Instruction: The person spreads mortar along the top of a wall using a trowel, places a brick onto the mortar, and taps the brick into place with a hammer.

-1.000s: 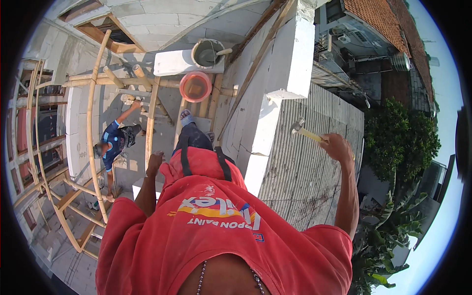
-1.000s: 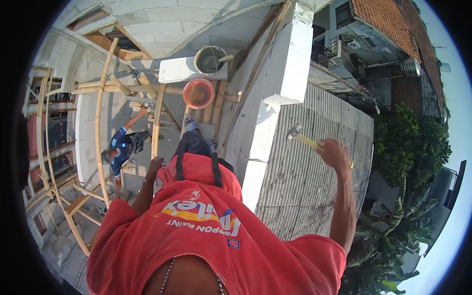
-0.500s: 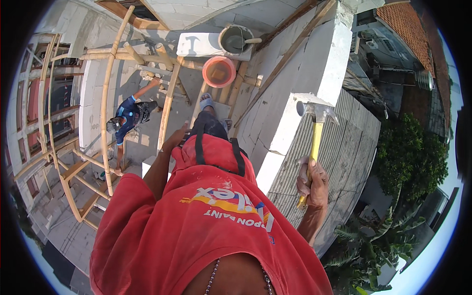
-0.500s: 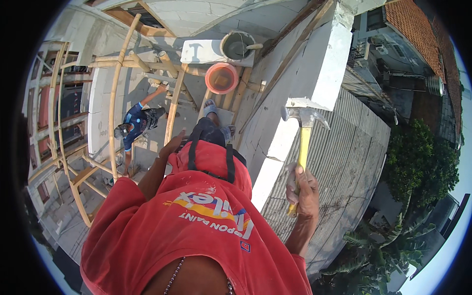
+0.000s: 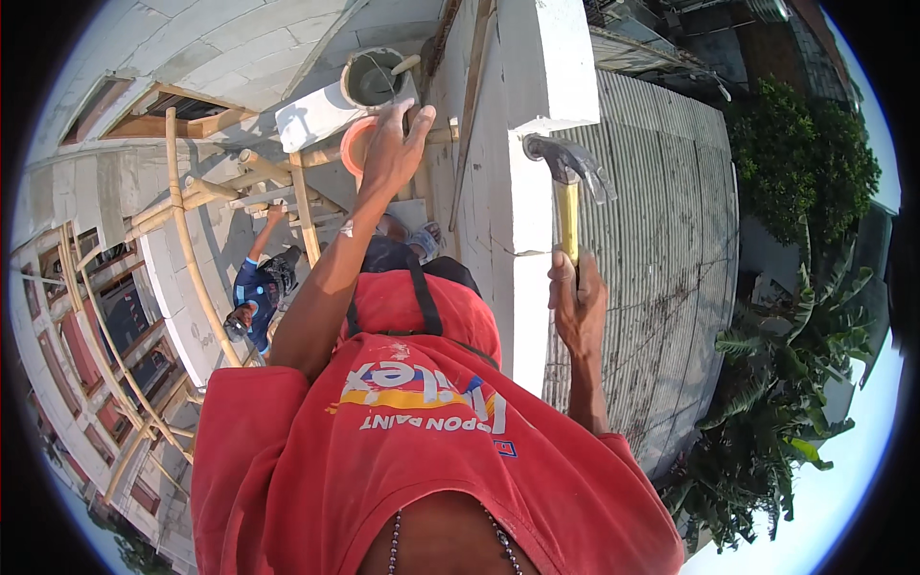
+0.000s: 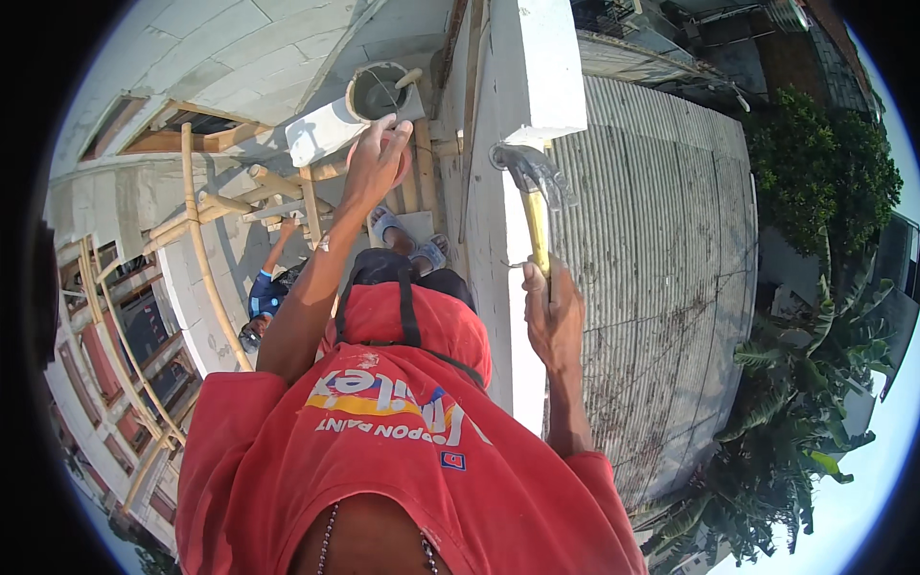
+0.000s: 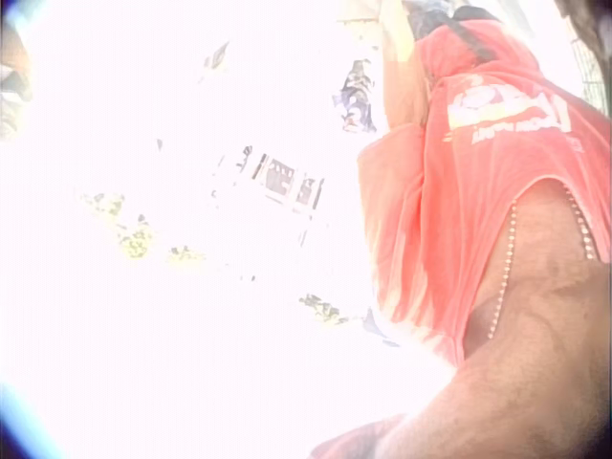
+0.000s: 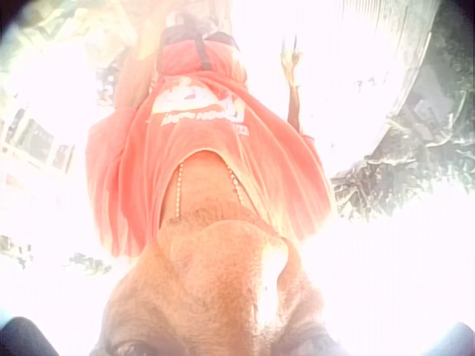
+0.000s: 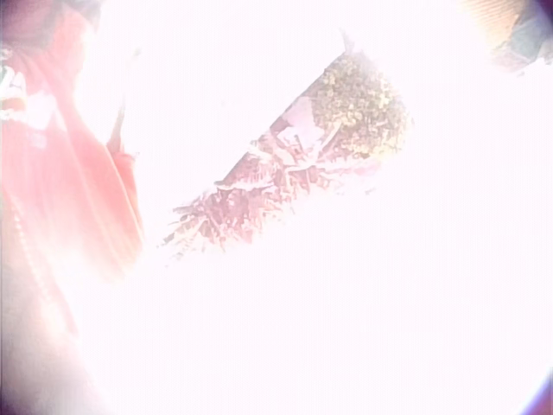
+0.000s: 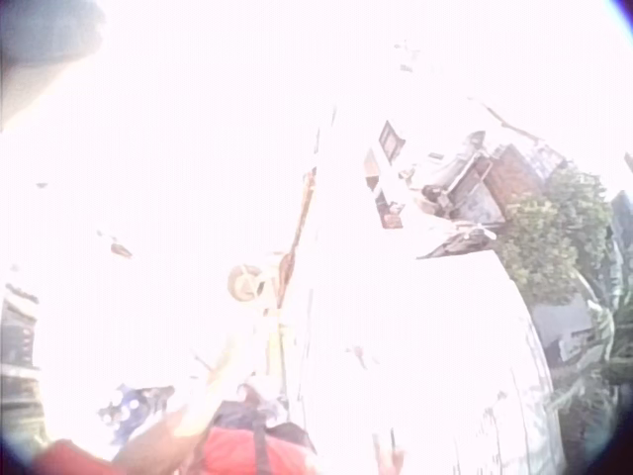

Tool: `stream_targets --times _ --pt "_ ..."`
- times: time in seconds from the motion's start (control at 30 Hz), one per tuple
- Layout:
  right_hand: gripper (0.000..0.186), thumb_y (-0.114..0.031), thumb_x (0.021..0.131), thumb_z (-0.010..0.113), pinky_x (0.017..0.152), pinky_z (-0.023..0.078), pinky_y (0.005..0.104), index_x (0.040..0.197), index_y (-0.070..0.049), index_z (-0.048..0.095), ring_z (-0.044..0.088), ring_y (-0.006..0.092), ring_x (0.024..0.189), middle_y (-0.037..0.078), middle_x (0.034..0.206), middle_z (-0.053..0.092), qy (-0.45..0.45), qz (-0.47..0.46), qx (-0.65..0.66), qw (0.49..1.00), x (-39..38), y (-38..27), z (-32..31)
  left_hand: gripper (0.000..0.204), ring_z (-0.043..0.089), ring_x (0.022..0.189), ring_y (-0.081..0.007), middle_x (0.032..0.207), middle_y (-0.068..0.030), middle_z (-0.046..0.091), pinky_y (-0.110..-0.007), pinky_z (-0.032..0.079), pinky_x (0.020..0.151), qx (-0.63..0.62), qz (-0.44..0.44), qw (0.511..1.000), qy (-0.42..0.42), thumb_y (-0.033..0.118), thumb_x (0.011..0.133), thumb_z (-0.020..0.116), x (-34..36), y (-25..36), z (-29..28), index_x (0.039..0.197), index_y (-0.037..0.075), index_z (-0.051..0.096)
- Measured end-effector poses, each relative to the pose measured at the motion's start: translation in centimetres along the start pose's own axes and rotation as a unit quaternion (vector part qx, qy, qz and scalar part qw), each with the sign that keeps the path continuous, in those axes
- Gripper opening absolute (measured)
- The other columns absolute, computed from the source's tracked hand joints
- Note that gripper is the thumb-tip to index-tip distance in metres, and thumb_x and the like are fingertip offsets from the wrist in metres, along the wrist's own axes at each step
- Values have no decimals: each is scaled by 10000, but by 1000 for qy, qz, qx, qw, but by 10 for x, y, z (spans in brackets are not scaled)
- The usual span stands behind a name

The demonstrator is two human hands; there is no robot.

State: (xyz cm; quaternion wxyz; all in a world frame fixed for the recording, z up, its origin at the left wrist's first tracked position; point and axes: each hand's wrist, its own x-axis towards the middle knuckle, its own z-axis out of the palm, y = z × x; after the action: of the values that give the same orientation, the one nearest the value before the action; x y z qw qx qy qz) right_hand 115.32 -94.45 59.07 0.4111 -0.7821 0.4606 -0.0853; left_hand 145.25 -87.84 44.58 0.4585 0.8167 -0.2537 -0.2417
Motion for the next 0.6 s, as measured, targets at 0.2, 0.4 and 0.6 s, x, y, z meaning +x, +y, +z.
stream_targets --times 0.2,0.4,0.6 --pt "477 -447 1084 389 423 344 316 1047 -2 561 378 87 489 54 600 447 86 27 -93 992 51 55 -13 578 466 1356 -358 1408 -222 518 -429 395 1118 253 345 904 10 453 995 543 112 131 95 1400 41 526" --pt "280 -236 1084 449 388 344 346 1077 34 523 450 130 463 97 625 502 228 -168 -134 950 79 75 6 573 466 1357 -356 1409 -221 517 -429 394 1119 309 345 883 -78 449 995 544 136 146 116 1400 43 526" --pt "211 -166 1070 482 392 313 336 1070 42 519 348 114 451 95 606 438 146 -144 -144 968 91 104 21 569 465 1358 -355 1409 -220 517 -429 394 1119 314 352 877 -92 444 995 546 134 144 120 1401 46 526"
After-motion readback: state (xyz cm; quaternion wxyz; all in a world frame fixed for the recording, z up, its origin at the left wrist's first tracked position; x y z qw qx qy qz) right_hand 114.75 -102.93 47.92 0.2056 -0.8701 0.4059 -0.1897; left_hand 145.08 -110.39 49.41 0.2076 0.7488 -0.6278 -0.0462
